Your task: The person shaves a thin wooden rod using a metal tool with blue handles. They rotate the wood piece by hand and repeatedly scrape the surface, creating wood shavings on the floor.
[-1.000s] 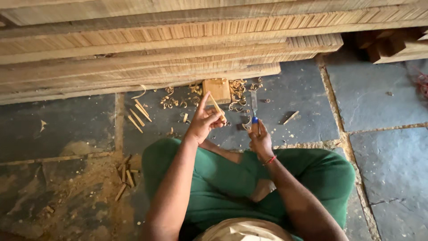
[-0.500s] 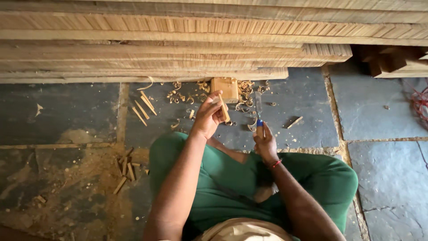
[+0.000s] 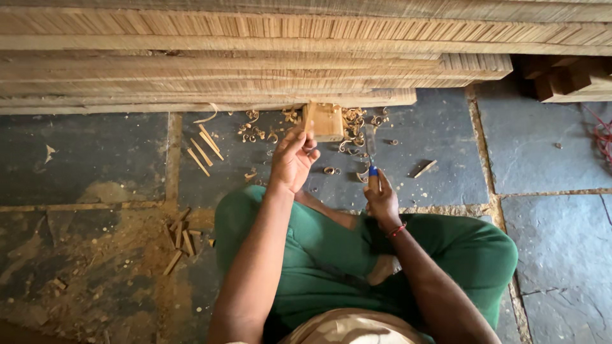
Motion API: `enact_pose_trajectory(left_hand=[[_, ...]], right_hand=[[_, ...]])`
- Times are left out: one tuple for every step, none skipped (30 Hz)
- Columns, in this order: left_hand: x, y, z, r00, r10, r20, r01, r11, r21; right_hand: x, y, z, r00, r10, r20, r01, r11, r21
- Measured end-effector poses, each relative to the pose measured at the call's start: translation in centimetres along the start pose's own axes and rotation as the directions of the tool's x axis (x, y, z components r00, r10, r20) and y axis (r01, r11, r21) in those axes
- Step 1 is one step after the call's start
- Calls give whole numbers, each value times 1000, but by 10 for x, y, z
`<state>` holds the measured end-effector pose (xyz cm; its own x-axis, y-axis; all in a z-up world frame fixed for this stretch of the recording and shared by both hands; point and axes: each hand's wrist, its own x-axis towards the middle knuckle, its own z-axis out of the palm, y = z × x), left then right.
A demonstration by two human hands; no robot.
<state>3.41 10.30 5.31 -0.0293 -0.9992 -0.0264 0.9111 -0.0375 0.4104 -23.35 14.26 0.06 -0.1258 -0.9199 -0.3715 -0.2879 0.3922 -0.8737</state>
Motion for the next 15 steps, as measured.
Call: enact_pose_trajectory(left_hand=[[-1, 0, 0, 999, -20, 41, 20, 1000, 17], [-1, 0, 1, 996, -40, 82, 38, 999, 35], [-1, 0, 1, 995, -48, 85, 44, 998, 48], [0, 0, 1, 994, -56, 89, 51, 997, 61], [1, 0, 1, 994, -64, 92, 58, 996, 73], [1, -1, 1, 992, -66, 103, 59, 996, 74], [1, -3, 2, 991, -68, 114, 60, 995, 74], [-2, -4, 2, 990, -70, 124, 61, 995, 75], [-4, -5, 2, 990, -69, 126, 58, 995, 86], [-3, -4, 2, 990, -68, 127, 56, 994, 98], [-2, -3, 3, 989, -68, 128, 54, 993, 109], [-1, -4, 4, 998, -50, 41, 37, 964, 264], [1, -6, 4, 999, -19, -42, 34, 910, 412], [2, -11, 4, 992, 17, -121, 53, 834, 549], [5, -16, 3, 983, 77, -169, 79, 651, 755]], right_hand=[[-1, 0, 0, 1000, 12, 0, -12, 1000, -3], [0, -1, 0, 1000, 23, -1, -23, 1000, -5], [2, -1, 0, 1000, 27, -3, -27, 1000, -14], [3, -2, 1, 1000, 31, -5, -31, 999, -24], [4, -2, 1, 999, 35, -7, -35, 999, -33], [4, -2, 0, 1000, 24, -3, -24, 1000, -13], [4, -1, -1, 1000, 12, 1, -12, 1000, 7], [1, 0, -2, 1000, 1, 6, -1, 1000, 28], [-2, 2, -3, 1000, -3, 4, 3, 1000, 6], [-1, 1, -1, 1000, -7, 3, 7, 1000, -16], [0, 0, 0, 1000, -11, 2, 11, 999, -38], [0, 0, 0, 999, -37, 8, 37, 999, -26], [2, 1, 0, 998, -62, 13, 62, 998, -15], [2, 4, -2, 997, -81, 14, 81, 997, -3], [3, 7, -2, 996, -91, 10, 92, 992, -90]])
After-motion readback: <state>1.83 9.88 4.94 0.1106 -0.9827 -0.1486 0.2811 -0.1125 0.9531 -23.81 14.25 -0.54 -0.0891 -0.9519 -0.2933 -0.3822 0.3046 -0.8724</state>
